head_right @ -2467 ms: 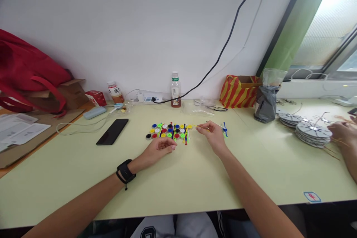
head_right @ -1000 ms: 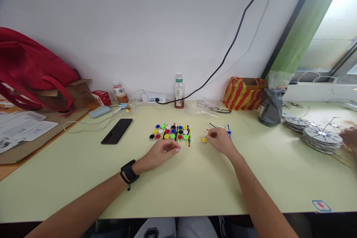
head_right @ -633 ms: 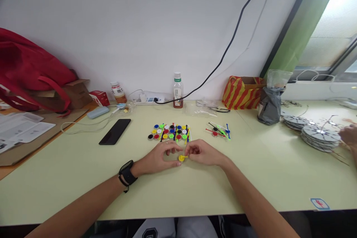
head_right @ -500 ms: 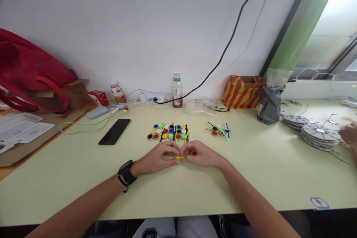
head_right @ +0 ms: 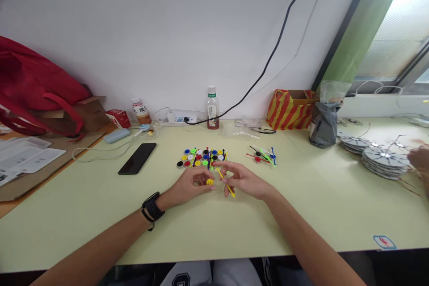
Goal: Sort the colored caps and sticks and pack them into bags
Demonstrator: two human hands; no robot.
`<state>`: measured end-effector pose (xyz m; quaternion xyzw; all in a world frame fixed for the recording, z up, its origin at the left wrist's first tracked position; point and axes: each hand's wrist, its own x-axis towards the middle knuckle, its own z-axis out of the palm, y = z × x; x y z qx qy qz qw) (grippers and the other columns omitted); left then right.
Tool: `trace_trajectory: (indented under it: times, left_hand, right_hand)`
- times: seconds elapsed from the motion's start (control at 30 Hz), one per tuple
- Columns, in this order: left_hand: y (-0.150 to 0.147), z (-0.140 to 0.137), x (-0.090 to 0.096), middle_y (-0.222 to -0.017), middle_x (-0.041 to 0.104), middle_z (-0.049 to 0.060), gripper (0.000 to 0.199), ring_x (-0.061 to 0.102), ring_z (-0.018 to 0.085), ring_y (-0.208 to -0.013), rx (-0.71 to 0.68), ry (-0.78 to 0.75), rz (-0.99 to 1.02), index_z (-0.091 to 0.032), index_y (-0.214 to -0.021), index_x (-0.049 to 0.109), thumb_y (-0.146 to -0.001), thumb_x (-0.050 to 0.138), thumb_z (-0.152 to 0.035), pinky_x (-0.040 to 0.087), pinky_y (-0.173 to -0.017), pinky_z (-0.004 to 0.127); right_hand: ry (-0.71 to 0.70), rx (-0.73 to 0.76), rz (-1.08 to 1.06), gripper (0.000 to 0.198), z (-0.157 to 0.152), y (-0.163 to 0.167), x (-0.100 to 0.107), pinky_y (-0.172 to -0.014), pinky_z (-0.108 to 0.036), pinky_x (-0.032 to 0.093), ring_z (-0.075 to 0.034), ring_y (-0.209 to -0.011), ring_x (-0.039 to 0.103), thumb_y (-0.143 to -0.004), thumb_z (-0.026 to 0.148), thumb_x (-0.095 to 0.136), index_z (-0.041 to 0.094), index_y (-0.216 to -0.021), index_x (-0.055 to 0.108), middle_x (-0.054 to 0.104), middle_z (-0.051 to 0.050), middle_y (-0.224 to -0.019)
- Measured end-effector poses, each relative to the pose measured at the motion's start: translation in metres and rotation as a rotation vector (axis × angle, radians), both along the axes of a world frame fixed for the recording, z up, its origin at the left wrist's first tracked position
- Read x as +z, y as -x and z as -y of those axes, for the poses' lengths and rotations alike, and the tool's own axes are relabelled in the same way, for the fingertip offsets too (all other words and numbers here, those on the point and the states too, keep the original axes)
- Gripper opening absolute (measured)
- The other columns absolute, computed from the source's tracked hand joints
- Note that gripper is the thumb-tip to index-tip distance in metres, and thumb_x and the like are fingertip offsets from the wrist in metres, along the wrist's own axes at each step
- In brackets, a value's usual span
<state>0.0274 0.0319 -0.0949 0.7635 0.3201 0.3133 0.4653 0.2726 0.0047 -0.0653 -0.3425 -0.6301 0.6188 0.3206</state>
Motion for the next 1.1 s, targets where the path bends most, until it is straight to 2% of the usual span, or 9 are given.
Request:
trace_trajectory:
  times: [0.17,0.27,0.37,0.47,0.57,0.7,0.8,0.93,1.1]
  left_hand:
    - [0.001,-0.001,-0.005,-0.101,0.074,0.011,0.041,0.069,0.02,-0.085,-0.023,0.104,0.083,-0.016,-0.115,0.073,-0.081,0.081,-0.036,0.058,-0.086,0.037]
    - [0.003,-0.002,-0.006,-0.105,0.075,0.012,0.05,0.072,0.023,-0.093,-0.04,0.177,0.097,-0.015,-0.121,0.071,-0.076,0.086,-0.031,0.058,-0.091,0.04]
    - [0.003,-0.002,-0.005,-0.112,0.074,0.013,0.059,0.073,0.025,-0.098,-0.026,0.203,0.108,-0.016,-0.123,0.069,-0.07,0.091,-0.029,0.059,-0.093,0.041]
    - [0.002,0.0,-0.002,-0.119,0.073,0.013,0.053,0.072,0.025,-0.106,-0.014,0.17,0.139,-0.017,-0.122,0.071,-0.074,0.089,-0.032,0.058,-0.097,0.04]
    - [0.001,0.0,-0.001,-0.113,0.075,0.011,0.045,0.072,0.024,-0.104,-0.004,0.141,0.141,-0.018,-0.119,0.072,-0.08,0.086,-0.034,0.057,-0.097,0.038]
    - [0.0,-0.002,-0.003,-0.107,0.076,0.011,0.036,0.073,0.022,-0.096,0.022,0.125,0.144,-0.016,-0.114,0.074,-0.085,0.08,-0.037,0.058,-0.092,0.037]
    - [0.0,-0.004,-0.005,-0.108,0.076,0.011,0.034,0.072,0.022,-0.096,0.042,0.098,0.156,-0.015,-0.111,0.076,-0.085,0.08,-0.036,0.058,-0.091,0.036]
    - [0.0,-0.005,-0.006,-0.107,0.077,0.01,0.031,0.072,0.021,-0.096,0.057,0.055,0.136,-0.015,-0.109,0.076,-0.085,0.08,-0.035,0.058,-0.093,0.036]
    - [0.0,-0.004,-0.005,-0.103,0.077,0.01,0.027,0.072,0.021,-0.095,0.073,0.021,0.106,-0.015,-0.103,0.077,-0.085,0.08,-0.034,0.058,-0.092,0.036]
  right_hand:
    - [-0.025,-0.188,-0.061,0.034,-0.006,0.005,-0.005,-0.083,-0.036,0.055,-0.023,-0.088,0.073,-0.08,0.045,0.08,0.024,-0.104,0.066,0.075,-0.003,-0.088]
    - [-0.027,-0.25,-0.068,0.034,-0.009,0.005,-0.007,-0.082,-0.036,0.054,-0.025,-0.093,0.074,-0.08,0.049,0.08,0.023,-0.091,0.061,0.077,-0.005,-0.084]
    - [-0.018,-0.238,-0.042,0.035,-0.009,0.003,-0.007,-0.079,-0.035,0.054,-0.026,-0.095,0.075,-0.08,0.05,0.08,0.022,-0.088,0.059,0.079,-0.008,-0.088]
    - [0.006,-0.184,-0.03,0.035,-0.007,0.003,-0.007,-0.077,-0.035,0.055,-0.024,-0.089,0.075,-0.082,0.051,0.078,0.022,-0.088,0.059,0.08,-0.009,-0.092]
    - [0.043,-0.132,-0.044,0.035,-0.006,0.005,-0.008,-0.077,-0.036,0.055,-0.023,-0.085,0.075,-0.083,0.051,0.077,0.022,-0.091,0.059,0.081,-0.01,-0.094]
    - [0.059,-0.132,-0.032,0.038,-0.007,0.005,-0.012,-0.078,-0.036,0.055,-0.022,-0.085,0.074,-0.083,0.054,0.077,0.022,-0.092,0.058,0.08,-0.01,-0.094]
    - [0.047,-0.145,-0.029,0.036,-0.009,0.005,-0.014,-0.078,-0.035,0.054,-0.02,-0.083,0.072,-0.083,0.052,0.077,0.022,-0.091,0.058,0.078,-0.008,-0.094]
    - [-0.01,-0.173,-0.033,0.03,-0.01,0.003,-0.014,-0.071,-0.03,0.05,-0.014,-0.071,0.062,-0.083,0.043,0.08,0.02,-0.087,0.061,0.069,-0.002,-0.081]
    - [-0.012,-0.17,-0.015,0.023,-0.011,0.003,-0.016,-0.069,-0.029,0.047,-0.013,-0.068,0.057,-0.083,0.035,0.079,0.02,-0.087,0.063,0.061,0.001,-0.076]
